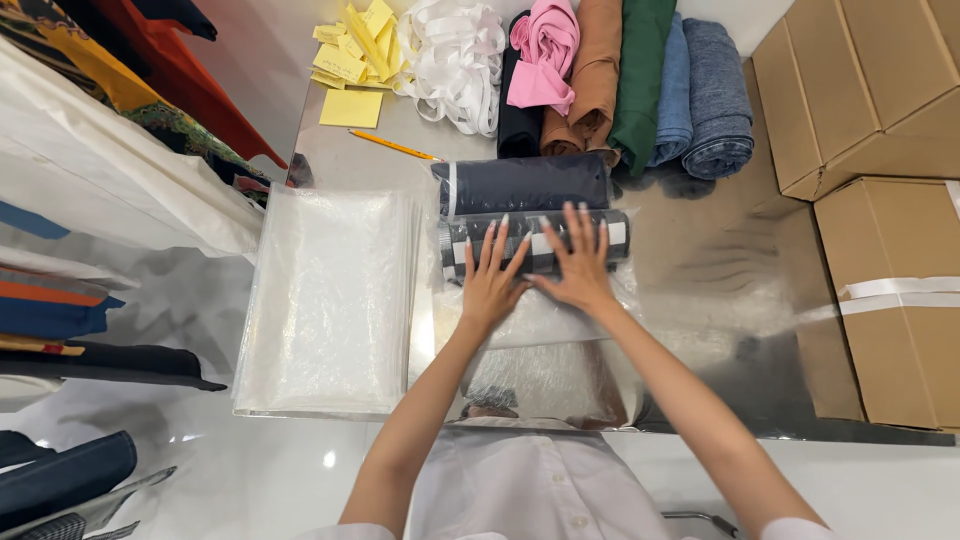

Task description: The person places folded clothes into clear plastic bags on a metal table. They handle a dark blue garment, a black and white checkered item, and a pink garment, placing each into a bag and smoothing the plastic. The person works in a room with hanging clothes and stacked boxes.

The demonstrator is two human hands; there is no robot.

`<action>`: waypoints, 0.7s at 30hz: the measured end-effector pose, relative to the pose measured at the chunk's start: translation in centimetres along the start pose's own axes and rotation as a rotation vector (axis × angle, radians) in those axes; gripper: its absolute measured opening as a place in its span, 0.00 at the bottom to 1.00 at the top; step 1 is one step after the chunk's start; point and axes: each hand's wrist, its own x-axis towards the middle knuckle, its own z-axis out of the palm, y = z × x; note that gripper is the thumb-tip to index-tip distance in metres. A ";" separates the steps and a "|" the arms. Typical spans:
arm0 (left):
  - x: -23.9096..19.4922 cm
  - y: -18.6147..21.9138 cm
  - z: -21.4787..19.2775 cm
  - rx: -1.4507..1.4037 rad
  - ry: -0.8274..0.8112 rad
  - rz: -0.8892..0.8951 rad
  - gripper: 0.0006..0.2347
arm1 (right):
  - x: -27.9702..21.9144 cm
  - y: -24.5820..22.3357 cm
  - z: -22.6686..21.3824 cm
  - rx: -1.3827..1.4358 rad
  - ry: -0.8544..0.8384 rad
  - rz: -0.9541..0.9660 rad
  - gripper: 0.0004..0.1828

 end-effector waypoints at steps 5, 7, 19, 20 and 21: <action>-0.2 -1.7 2.6 0.061 0.112 -0.009 0.36 | 0.5 -0.3 1.5 -0.069 0.029 -0.045 0.53; -0.2 -2.2 3.3 0.050 0.110 -0.025 0.34 | 0.5 0.0 2.5 -0.066 0.025 -0.040 0.53; 2.7 -5.5 4.0 -0.064 -0.075 0.002 0.32 | 2.6 0.6 5.8 -0.160 0.150 0.003 0.53; 2.7 -5.5 3.8 -0.070 -0.106 -0.009 0.32 | 2.6 0.4 5.6 -0.156 0.124 0.012 0.53; 2.7 -5.5 3.6 -0.076 -0.138 -0.019 0.32 | 2.5 0.1 5.4 -0.152 0.099 0.020 0.53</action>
